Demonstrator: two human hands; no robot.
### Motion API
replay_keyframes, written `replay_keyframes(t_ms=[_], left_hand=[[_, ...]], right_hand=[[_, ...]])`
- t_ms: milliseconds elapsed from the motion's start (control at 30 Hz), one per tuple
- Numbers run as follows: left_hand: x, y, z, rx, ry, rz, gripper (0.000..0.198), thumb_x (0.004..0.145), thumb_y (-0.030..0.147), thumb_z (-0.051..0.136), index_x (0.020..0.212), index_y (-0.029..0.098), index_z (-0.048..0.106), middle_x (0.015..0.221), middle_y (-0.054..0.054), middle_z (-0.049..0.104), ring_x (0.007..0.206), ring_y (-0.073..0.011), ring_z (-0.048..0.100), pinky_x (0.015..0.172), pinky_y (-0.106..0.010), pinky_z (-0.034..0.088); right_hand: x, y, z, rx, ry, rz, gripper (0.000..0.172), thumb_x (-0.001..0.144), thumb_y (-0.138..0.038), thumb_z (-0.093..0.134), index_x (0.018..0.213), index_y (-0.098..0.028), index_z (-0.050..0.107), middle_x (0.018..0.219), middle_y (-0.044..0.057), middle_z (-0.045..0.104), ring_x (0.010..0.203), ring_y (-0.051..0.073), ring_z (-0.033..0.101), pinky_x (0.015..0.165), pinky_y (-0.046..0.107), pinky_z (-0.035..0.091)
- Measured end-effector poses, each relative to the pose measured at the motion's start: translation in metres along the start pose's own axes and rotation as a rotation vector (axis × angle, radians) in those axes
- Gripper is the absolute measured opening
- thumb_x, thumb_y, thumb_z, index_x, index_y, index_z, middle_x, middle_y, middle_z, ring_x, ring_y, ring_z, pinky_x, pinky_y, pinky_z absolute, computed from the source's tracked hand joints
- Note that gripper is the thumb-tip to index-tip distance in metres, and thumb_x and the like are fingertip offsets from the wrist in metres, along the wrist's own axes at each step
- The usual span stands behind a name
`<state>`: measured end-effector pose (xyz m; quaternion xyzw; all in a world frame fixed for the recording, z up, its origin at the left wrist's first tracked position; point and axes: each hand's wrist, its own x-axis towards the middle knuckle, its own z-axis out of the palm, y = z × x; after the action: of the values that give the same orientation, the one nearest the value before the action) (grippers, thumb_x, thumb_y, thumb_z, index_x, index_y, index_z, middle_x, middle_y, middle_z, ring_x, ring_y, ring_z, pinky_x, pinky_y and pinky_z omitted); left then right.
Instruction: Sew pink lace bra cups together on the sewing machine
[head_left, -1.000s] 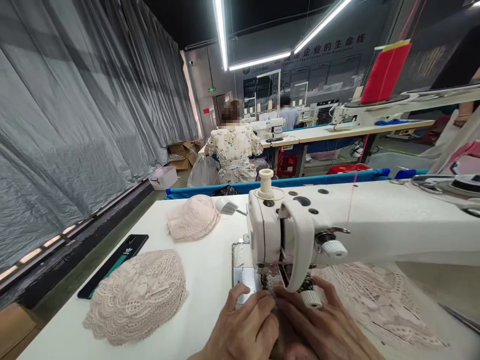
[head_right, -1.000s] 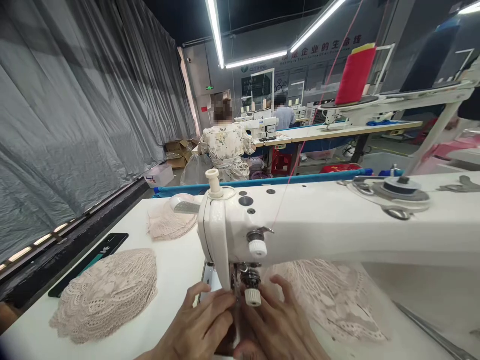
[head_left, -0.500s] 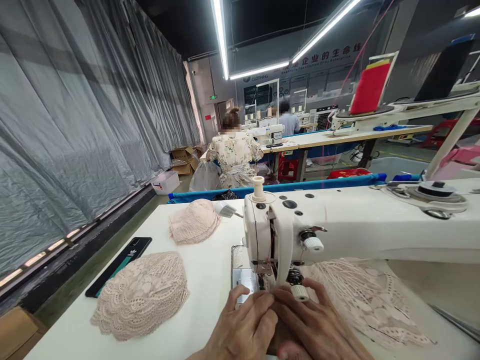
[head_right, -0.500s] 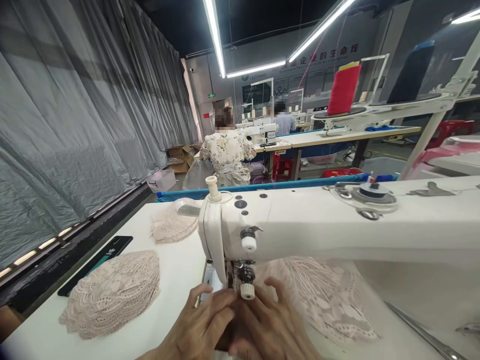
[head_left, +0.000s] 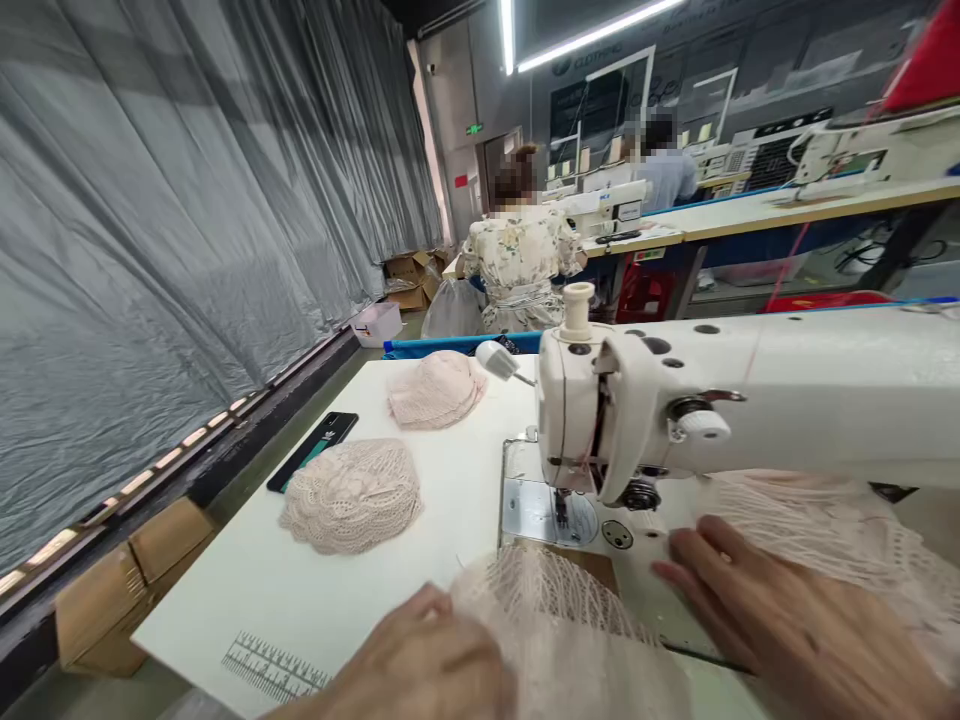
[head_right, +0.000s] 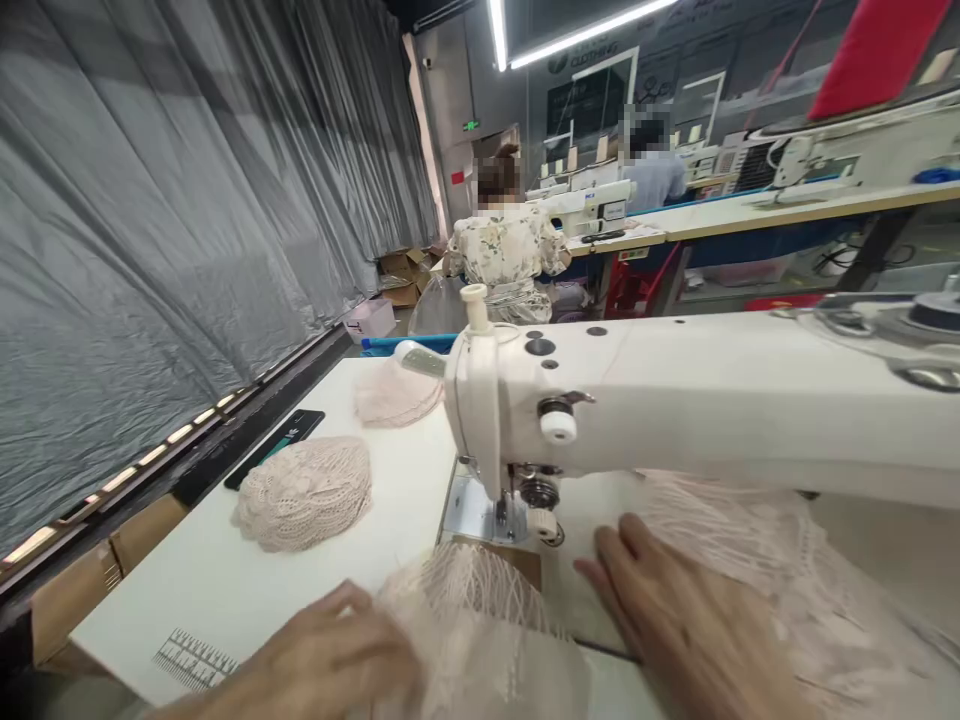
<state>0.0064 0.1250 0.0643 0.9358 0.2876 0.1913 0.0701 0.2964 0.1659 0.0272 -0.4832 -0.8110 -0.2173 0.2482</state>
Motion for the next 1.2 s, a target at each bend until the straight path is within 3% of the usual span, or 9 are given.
replay_keyframes(t_ms=[133,267,367,467,600,700,833,1033,1200], left_hand=[[0.035,-0.013,-0.001,-0.013,-0.161,-0.465,0.022,0.092,0.032,0.042,0.106,0.017,0.052,0.093,-0.005,0.056,0.084,-0.018,0.052,0.069,-0.028,0.041],[0.069,-0.019,0.011,-0.024,-0.357,-0.622,0.044,0.072,0.048,0.068,0.097,0.015,0.054,0.09,-0.005,0.056,0.085,-0.0238,0.052,0.072,-0.034,0.042],[0.076,-0.015,0.016,-0.071,-0.406,-0.633,0.034,0.071,0.041,0.069,0.089,0.016,0.056,0.08,-0.002,0.056,0.08,-0.0222,0.053,0.071,-0.032,0.043],[0.073,-0.009,0.015,-0.125,-0.335,-0.554,0.02,0.075,0.031,0.065,0.09,0.019,0.058,0.09,-0.001,0.055,0.089,-0.019,0.051,0.078,-0.028,0.04],[0.068,-0.004,0.01,-0.342,-0.196,-0.506,0.02,0.077,0.027,0.061,0.095,0.019,0.058,0.078,0.003,0.054,0.073,-0.0138,0.049,0.064,-0.021,0.037],[0.069,-0.006,0.007,-0.46,-0.209,-0.541,0.029,0.074,0.03,0.065,0.101,0.02,0.058,0.062,0.007,0.046,0.06,-0.0109,0.043,0.053,-0.019,0.029],[0.077,-0.012,0.01,-0.503,-0.223,-0.552,0.011,0.078,0.022,0.054,0.08,0.017,0.063,0.055,0.007,0.04,0.053,-0.0085,0.037,0.049,-0.018,0.025],[0.087,-0.021,0.021,-0.525,-0.258,-0.613,0.023,0.075,0.025,0.053,0.055,0.015,0.048,0.051,0.006,0.032,0.05,-0.0075,0.032,0.047,-0.019,0.022],[0.094,-0.024,0.021,-0.457,-0.277,-0.597,0.03,0.075,0.025,0.053,0.051,0.016,0.038,0.049,0.007,0.026,0.049,-0.0069,0.03,0.046,-0.02,0.021]], right_hand=[[0.001,-0.019,-0.001,0.133,-0.098,0.008,0.038,0.096,-0.037,0.027,0.073,-0.024,0.055,0.058,0.0,0.055,0.04,0.015,0.057,0.032,0.024,0.035],[0.004,-0.038,0.002,0.357,-0.16,-0.028,0.031,0.093,-0.045,0.034,0.098,-0.023,0.056,0.083,0.004,0.063,0.067,0.018,0.065,0.051,0.026,0.05],[0.006,-0.043,0.007,0.368,-0.108,-0.04,0.042,0.085,-0.056,0.045,0.101,-0.019,0.057,0.094,0.011,0.064,0.079,0.025,0.064,0.061,0.036,0.052],[0.007,-0.045,0.008,0.462,-0.125,-0.028,0.049,0.078,-0.057,0.057,0.107,-0.018,0.055,0.102,0.013,0.062,0.09,0.028,0.06,0.067,0.04,0.05],[0.007,-0.046,0.005,0.671,-0.265,0.098,0.018,0.087,-0.038,0.052,0.084,-0.021,0.058,0.078,0.002,0.064,0.074,0.02,0.06,0.064,0.033,0.049],[0.008,-0.045,0.004,0.702,-0.266,0.194,0.022,0.091,-0.029,0.045,0.073,-0.022,0.056,0.062,-0.002,0.06,0.061,0.016,0.057,0.055,0.026,0.046],[0.009,-0.043,0.005,0.706,-0.264,0.241,0.023,0.091,-0.028,0.043,0.071,-0.023,0.054,0.058,-0.003,0.057,0.058,0.016,0.057,0.05,0.024,0.043],[0.005,-0.04,0.009,0.531,-0.119,0.177,0.023,0.093,-0.019,0.031,0.093,-0.021,0.054,0.075,0.003,0.064,0.064,0.018,0.06,0.059,0.03,0.043],[0.005,-0.042,0.001,0.334,0.033,-0.074,0.024,0.091,-0.014,0.035,0.096,-0.016,0.058,0.086,0.008,0.064,0.077,0.022,0.058,0.066,0.034,0.038]])
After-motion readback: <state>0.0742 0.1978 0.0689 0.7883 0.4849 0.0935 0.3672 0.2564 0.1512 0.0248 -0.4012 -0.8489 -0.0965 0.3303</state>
